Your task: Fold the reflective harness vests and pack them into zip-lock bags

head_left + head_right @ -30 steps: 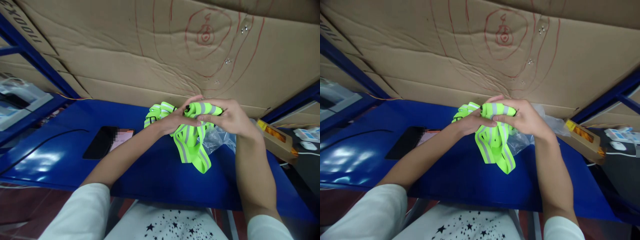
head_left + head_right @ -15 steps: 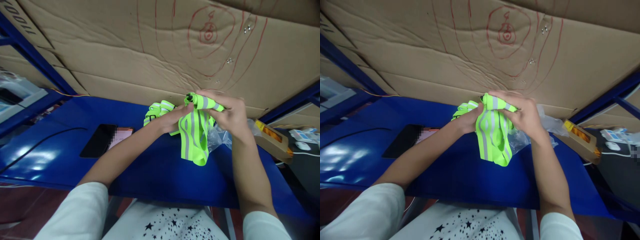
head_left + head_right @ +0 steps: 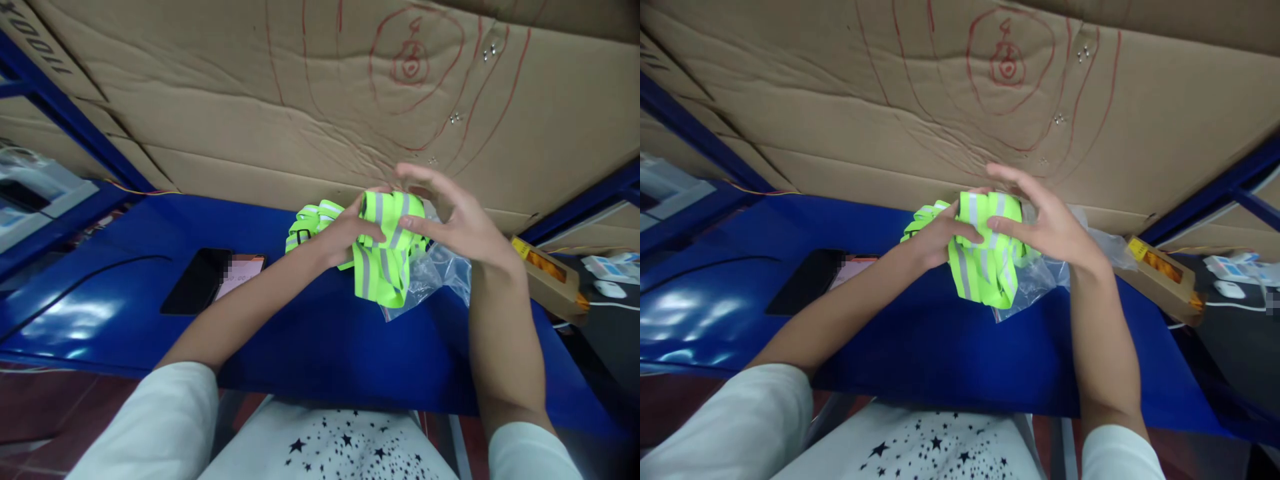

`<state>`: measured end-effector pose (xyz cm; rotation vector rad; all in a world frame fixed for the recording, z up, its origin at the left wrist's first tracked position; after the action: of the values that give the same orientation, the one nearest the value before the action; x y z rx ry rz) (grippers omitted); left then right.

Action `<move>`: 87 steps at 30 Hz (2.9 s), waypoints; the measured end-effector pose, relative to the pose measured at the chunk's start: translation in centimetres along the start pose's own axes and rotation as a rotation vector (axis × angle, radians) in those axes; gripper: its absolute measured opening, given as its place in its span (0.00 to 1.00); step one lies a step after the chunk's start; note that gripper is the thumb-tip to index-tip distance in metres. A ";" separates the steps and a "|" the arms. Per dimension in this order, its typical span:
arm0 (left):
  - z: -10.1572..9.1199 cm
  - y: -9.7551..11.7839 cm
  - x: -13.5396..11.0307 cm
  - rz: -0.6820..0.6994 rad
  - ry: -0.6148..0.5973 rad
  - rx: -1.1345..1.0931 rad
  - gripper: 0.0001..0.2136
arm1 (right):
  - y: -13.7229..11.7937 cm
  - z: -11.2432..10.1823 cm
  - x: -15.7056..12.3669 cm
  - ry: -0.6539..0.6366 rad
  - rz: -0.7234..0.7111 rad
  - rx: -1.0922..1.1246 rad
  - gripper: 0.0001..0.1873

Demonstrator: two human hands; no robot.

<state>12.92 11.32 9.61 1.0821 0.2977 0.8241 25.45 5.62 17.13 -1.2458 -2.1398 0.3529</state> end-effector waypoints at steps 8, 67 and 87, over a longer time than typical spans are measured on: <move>-0.9 -4.4 -6.0 -0.264 0.163 0.032 0.41 | 1.6 6.2 -2.7 -0.221 0.246 0.128 0.32; -3.6 -7.7 -9.8 -0.258 0.062 -0.018 0.39 | 1.4 10.1 -9.1 0.138 0.122 0.108 0.25; -1.7 -9.7 -11.0 -0.473 -0.135 -0.395 0.28 | 2.2 11.9 -9.3 0.034 0.315 0.461 0.22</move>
<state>8.81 2.41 -1.49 0.6531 0.2490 0.3612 22.68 -0.22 3.32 -1.2919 -1.6954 0.8958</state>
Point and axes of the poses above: each hand's wrist, its own x-axis towards the middle knuckle, its own z-axis out of the palm, y = z × x, the point moved 6 cm from there along x, towards the middle knuckle, and after that the axes turned 5 degrees about z, right-handed, at the moved point
